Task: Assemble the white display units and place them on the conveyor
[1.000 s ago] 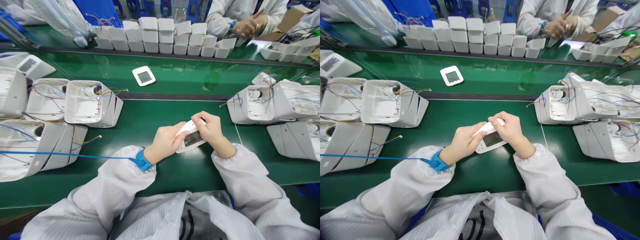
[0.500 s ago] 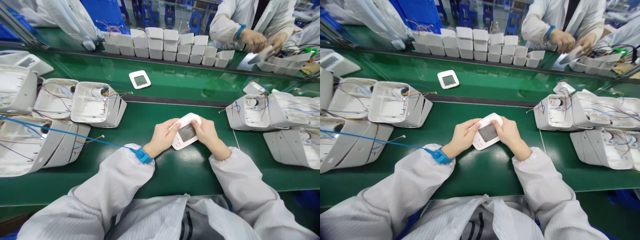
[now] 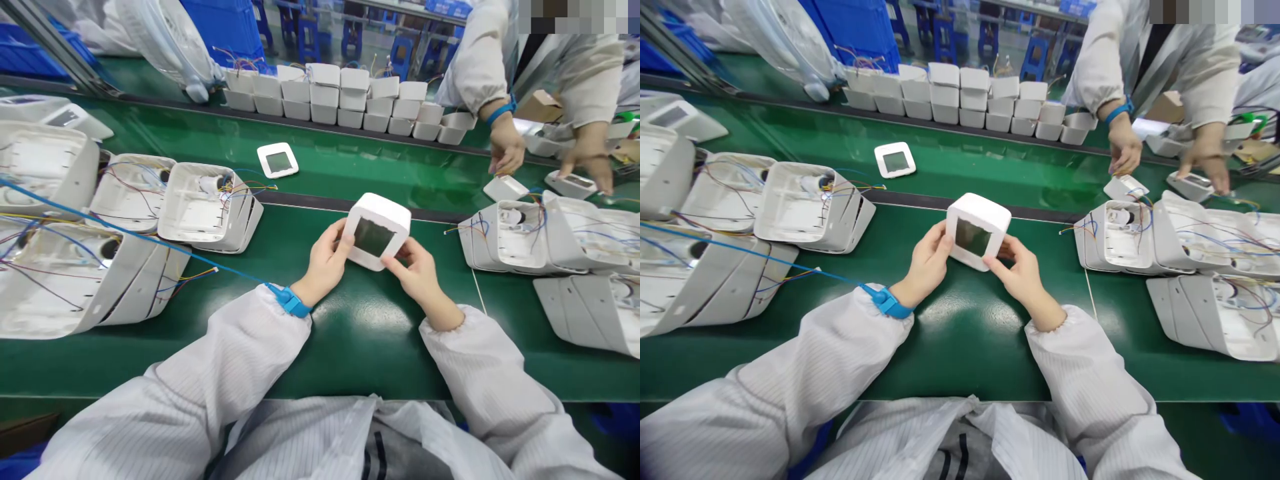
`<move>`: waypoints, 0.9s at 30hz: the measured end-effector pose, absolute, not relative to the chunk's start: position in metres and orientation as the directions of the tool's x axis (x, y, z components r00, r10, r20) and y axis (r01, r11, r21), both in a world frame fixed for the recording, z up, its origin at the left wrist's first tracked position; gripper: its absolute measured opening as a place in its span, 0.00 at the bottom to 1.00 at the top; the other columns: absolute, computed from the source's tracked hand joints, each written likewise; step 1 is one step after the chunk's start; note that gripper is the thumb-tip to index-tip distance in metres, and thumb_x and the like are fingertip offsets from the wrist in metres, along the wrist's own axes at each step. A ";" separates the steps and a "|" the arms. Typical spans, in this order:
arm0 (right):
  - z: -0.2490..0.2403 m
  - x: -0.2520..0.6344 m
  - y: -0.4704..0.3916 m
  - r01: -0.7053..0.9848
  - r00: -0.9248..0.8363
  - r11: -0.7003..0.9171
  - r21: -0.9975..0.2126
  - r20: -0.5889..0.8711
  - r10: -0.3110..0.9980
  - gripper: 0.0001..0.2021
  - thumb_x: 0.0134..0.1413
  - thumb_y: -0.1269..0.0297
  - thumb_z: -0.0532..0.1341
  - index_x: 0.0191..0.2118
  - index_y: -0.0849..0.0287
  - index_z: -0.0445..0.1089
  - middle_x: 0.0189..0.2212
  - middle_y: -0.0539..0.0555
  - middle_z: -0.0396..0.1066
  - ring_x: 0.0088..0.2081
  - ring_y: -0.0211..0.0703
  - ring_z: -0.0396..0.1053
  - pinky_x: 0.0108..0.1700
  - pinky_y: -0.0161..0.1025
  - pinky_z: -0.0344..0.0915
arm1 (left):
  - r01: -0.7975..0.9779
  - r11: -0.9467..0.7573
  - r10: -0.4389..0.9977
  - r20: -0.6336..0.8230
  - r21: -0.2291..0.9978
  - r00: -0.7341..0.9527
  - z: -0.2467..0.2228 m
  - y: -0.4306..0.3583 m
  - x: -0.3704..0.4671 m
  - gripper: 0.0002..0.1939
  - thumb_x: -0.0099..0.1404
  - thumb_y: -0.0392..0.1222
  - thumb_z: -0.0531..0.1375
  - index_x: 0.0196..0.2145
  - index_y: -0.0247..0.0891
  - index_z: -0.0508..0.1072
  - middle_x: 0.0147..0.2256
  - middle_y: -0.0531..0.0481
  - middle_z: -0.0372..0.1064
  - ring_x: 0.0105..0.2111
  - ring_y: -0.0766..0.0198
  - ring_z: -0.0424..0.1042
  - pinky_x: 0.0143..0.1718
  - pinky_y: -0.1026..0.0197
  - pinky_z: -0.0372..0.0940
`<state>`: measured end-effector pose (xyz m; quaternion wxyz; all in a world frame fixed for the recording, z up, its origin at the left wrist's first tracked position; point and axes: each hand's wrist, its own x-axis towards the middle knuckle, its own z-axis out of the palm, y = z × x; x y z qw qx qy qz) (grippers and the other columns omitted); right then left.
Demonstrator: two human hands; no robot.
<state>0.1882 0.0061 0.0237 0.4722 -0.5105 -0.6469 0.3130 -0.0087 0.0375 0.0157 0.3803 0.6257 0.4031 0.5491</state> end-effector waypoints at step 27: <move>0.028 0.220 0.026 0.839 -0.012 0.265 -0.475 0.471 0.882 0.28 0.63 0.44 0.50 0.55 0.60 0.69 0.44 0.62 0.77 0.44 0.55 0.75 0.44 0.46 0.70 | 0.365 -0.580 0.815 0.517 0.728 0.264 0.013 0.037 -0.011 0.34 0.63 0.54 0.63 0.61 0.41 0.58 0.63 0.37 0.55 0.64 0.50 0.57 0.60 0.45 0.60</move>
